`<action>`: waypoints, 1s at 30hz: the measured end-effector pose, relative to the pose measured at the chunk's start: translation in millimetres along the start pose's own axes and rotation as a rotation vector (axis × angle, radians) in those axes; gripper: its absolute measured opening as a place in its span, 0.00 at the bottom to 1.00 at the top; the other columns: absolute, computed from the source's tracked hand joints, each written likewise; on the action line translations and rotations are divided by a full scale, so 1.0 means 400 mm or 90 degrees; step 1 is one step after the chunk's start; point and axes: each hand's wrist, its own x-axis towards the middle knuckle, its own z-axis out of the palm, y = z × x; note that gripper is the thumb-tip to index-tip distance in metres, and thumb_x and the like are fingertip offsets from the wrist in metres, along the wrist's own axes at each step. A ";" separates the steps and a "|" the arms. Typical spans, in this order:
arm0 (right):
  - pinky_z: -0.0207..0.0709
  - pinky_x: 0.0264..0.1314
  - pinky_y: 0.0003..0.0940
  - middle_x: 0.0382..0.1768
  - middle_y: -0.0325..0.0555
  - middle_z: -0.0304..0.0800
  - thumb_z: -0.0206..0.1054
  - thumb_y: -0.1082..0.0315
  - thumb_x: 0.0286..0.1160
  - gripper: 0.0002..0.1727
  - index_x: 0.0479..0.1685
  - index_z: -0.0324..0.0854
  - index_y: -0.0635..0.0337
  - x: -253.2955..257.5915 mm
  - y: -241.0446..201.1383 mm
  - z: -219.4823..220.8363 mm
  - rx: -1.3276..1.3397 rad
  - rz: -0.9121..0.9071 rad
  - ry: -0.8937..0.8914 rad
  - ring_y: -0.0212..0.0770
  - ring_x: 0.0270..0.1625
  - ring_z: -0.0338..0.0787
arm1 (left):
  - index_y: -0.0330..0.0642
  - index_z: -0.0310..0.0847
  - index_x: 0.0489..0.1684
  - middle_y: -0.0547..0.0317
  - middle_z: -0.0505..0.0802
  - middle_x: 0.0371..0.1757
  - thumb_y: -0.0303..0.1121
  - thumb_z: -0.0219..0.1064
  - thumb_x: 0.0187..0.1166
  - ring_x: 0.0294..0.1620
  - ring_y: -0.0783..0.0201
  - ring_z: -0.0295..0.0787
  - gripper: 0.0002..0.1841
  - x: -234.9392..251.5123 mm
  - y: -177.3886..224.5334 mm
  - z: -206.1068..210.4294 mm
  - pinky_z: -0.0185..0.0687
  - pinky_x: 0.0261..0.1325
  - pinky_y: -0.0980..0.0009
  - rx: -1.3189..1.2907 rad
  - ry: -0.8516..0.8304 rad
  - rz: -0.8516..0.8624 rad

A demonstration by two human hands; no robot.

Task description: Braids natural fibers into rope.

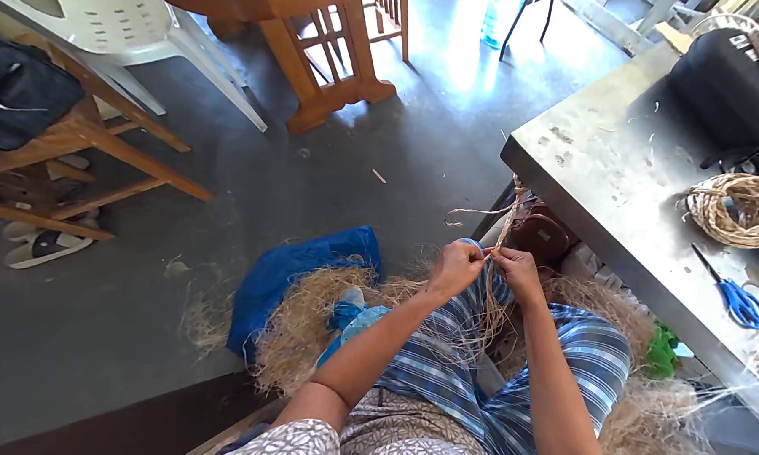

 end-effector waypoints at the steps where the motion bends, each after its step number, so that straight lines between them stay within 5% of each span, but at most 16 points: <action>1: 0.62 0.24 0.22 0.18 0.33 0.80 0.65 0.73 0.84 0.10 0.40 0.93 0.63 0.004 -0.001 0.000 -0.036 -0.006 -0.001 0.23 0.17 0.66 | 0.34 0.90 0.38 0.49 0.92 0.34 0.30 0.66 0.84 0.35 0.59 0.89 0.09 -0.001 -0.002 0.000 0.86 0.48 0.58 -0.001 -0.003 -0.006; 7: 0.76 0.54 0.36 0.37 0.43 0.92 0.68 0.72 0.82 0.08 0.41 0.94 0.61 0.016 -0.006 -0.006 -0.124 -0.017 -0.026 0.33 0.44 0.86 | 0.34 0.89 0.40 0.50 0.92 0.35 0.29 0.64 0.85 0.33 0.61 0.88 0.09 0.005 -0.013 -0.009 0.85 0.45 0.61 -0.033 -0.027 -0.025; 9: 0.77 0.47 0.32 0.32 0.40 0.92 0.68 0.70 0.82 0.09 0.38 0.94 0.60 0.018 -0.009 -0.002 -0.119 0.000 -0.017 0.29 0.36 0.85 | 0.33 0.89 0.39 0.49 0.92 0.36 0.29 0.64 0.85 0.34 0.61 0.89 0.10 0.007 -0.016 -0.009 0.86 0.46 0.61 -0.033 -0.029 -0.026; 13: 0.59 0.18 0.19 0.15 0.34 0.80 0.61 0.73 0.87 0.12 0.41 0.92 0.66 0.010 -0.015 0.009 0.006 0.064 -0.029 0.23 0.14 0.67 | 0.33 0.88 0.41 0.51 0.91 0.36 0.29 0.64 0.85 0.31 0.65 0.87 0.09 -0.001 -0.009 -0.002 0.85 0.42 0.67 -0.070 -0.030 -0.052; 15: 0.56 0.16 0.20 0.14 0.35 0.81 0.60 0.72 0.88 0.14 0.42 0.92 0.67 -0.001 -0.025 0.017 0.043 0.089 -0.018 0.22 0.12 0.65 | 0.32 0.89 0.42 0.51 0.91 0.36 0.29 0.63 0.85 0.32 0.66 0.87 0.09 -0.013 -0.009 0.015 0.86 0.43 0.68 -0.075 -0.007 -0.035; 18: 0.55 0.16 0.22 0.17 0.35 0.82 0.61 0.71 0.87 0.13 0.40 0.93 0.64 -0.010 -0.019 0.034 0.053 0.094 0.033 0.24 0.12 0.63 | 0.28 0.89 0.43 0.41 0.93 0.41 0.27 0.60 0.84 0.45 0.48 0.92 0.12 -0.050 -0.018 0.072 0.86 0.56 0.51 0.044 0.101 0.078; 21: 0.55 0.16 0.22 0.20 0.36 0.88 0.60 0.70 0.88 0.15 0.39 0.92 0.64 -0.018 -0.011 0.042 0.084 0.089 0.056 0.23 0.12 0.63 | 0.30 0.90 0.57 0.36 0.93 0.52 0.23 0.57 0.83 0.45 0.40 0.95 0.15 -0.093 -0.030 0.128 0.90 0.50 0.46 0.166 0.184 0.147; 23: 0.52 0.14 0.21 0.21 0.39 0.91 0.57 0.69 0.91 0.16 0.42 0.91 0.66 -0.023 -0.014 0.044 0.134 0.101 0.050 0.22 0.10 0.61 | 0.29 0.89 0.60 0.35 0.93 0.48 0.19 0.59 0.79 0.38 0.41 0.95 0.17 -0.119 -0.040 0.161 0.91 0.43 0.49 0.220 0.206 0.173; 26: 0.51 0.13 0.19 0.18 0.40 0.88 0.55 0.69 0.92 0.17 0.44 0.89 0.68 -0.032 -0.027 0.049 0.195 0.126 0.041 0.21 0.09 0.58 | 0.23 0.86 0.60 0.33 0.92 0.47 0.15 0.60 0.76 0.37 0.40 0.95 0.17 -0.174 -0.059 0.201 0.91 0.41 0.50 0.287 0.135 0.201; 30: 0.49 0.11 0.18 0.13 0.33 0.72 0.54 0.70 0.92 0.16 0.46 0.88 0.69 -0.032 -0.021 0.042 0.240 0.140 0.032 0.22 0.09 0.56 | 0.24 0.77 0.74 0.33 0.91 0.52 0.14 0.61 0.75 0.36 0.42 0.95 0.25 -0.274 -0.110 0.198 0.91 0.39 0.52 0.297 0.000 0.244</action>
